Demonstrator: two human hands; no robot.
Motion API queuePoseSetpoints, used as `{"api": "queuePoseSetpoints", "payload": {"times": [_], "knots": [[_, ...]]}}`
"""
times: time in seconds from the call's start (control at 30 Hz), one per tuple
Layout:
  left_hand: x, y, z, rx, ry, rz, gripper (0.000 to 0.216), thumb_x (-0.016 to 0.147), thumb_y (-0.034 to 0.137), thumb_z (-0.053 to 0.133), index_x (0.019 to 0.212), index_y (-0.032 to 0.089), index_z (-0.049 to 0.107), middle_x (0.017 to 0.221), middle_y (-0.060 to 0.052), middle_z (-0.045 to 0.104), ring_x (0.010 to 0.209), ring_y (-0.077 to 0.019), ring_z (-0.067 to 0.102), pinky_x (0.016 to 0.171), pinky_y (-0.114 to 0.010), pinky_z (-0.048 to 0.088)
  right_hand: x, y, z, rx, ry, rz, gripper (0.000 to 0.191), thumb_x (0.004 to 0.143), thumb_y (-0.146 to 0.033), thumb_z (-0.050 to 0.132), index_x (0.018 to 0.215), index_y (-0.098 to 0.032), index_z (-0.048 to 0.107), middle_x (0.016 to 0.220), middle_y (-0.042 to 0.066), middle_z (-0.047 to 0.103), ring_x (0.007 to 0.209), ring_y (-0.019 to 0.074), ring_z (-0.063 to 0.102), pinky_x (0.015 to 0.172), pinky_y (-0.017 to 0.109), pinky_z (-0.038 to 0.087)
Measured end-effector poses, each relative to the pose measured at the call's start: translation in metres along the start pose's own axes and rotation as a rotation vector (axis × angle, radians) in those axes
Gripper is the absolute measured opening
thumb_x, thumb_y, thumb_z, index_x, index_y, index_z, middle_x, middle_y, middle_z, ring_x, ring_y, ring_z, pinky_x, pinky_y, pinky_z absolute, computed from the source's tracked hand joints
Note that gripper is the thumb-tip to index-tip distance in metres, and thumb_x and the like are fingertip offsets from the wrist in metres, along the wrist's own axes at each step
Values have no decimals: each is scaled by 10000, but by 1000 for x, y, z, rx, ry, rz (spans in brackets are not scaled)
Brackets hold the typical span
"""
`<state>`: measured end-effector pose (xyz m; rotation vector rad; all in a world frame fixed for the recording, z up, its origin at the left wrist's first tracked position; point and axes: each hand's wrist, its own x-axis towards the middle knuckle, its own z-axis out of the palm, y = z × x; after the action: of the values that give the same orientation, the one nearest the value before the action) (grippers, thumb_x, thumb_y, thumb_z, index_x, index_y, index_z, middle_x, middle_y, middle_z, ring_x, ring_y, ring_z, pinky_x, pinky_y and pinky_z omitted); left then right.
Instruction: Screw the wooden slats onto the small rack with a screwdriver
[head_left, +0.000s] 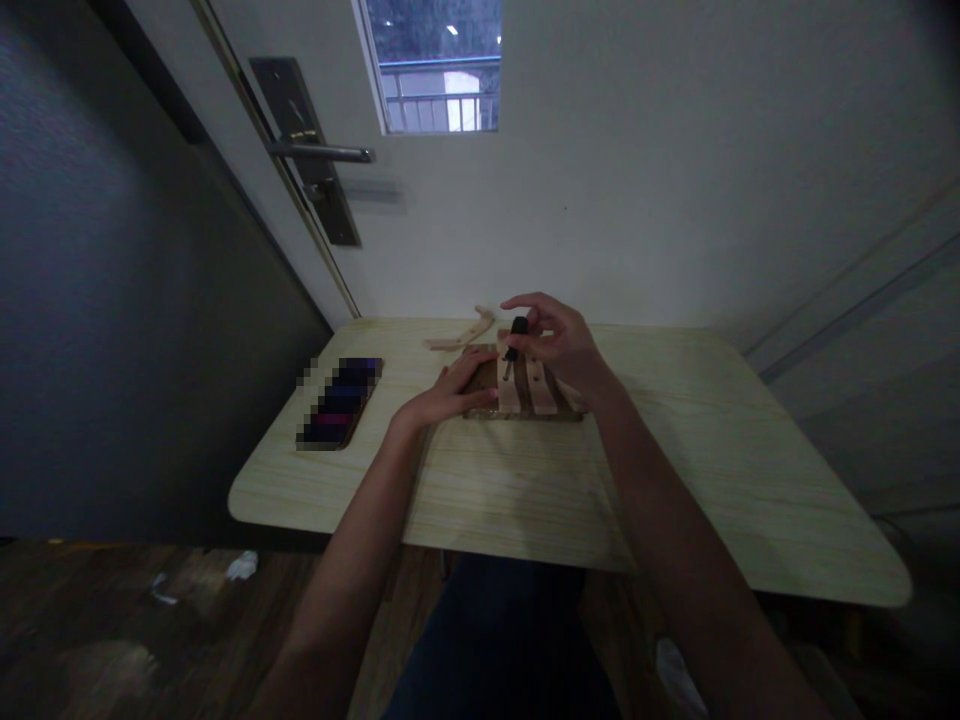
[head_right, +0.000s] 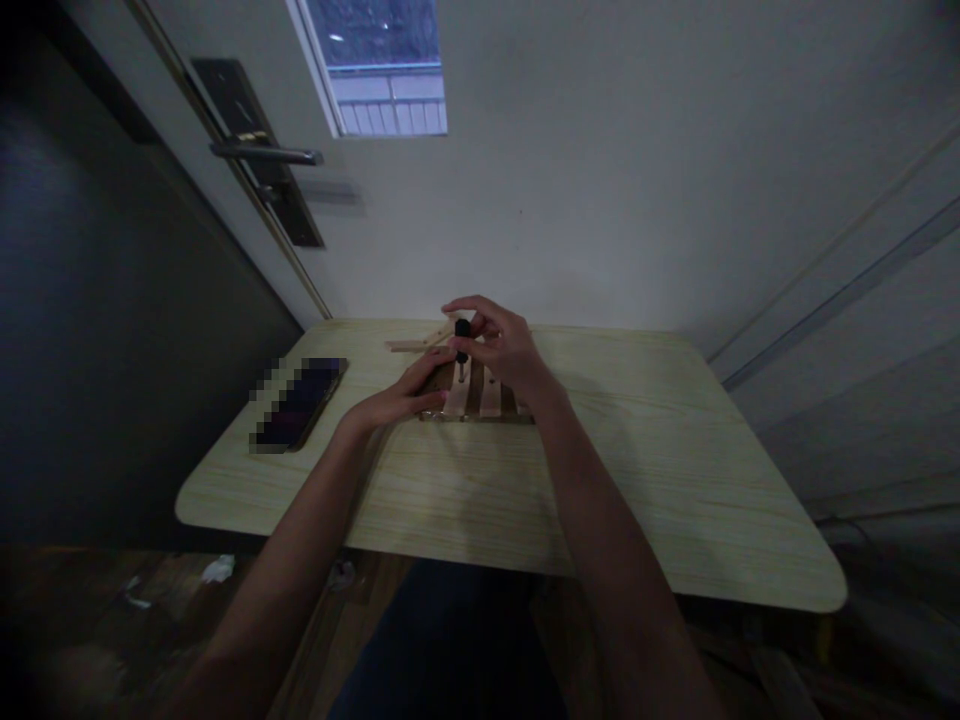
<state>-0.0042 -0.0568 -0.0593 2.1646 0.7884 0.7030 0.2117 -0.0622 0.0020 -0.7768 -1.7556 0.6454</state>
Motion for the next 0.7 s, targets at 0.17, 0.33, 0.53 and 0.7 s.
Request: {"api": "queuePoseSetpoints", "payload": {"times": [0.17,0.33,0.53,0.7], "knots": [[1,-4,0,8,9,37,628,882,537,595,1424,295,388,1534,-91,353,1439,-329,291,1214,-554,199,-1,-8,-1,-1,-97,-10,226,913,-381,594,1063,-253,706,1087,48,705,990,175,639,892,353,526],[1,-2,0,3,12,52,625,887,523,592,1430,297,381,1543,-85,350,1449,-326,277,1220,-549,188,0,-7,-1,176,-188,23,325,917,-440,576,1141,-227,678,1095,68,704,1026,171,654,907,340,543],[1,-1,0,-6,-2,36,632,887,484,602,1443,287,373,1544,-90,353,1453,-320,282,1216,-560,194,3,1,1,273,-124,115,262,734,-331,766,961,-206,725,880,20,717,787,142,679,820,350,578],[0,-6,1,-12,10,3,678,866,515,617,1453,285,369,1570,-89,314,1482,-331,229,1234,-553,155,3,-3,3,222,-51,133,281,640,-319,831,863,-196,714,783,5,705,722,149,673,740,338,586]]}}
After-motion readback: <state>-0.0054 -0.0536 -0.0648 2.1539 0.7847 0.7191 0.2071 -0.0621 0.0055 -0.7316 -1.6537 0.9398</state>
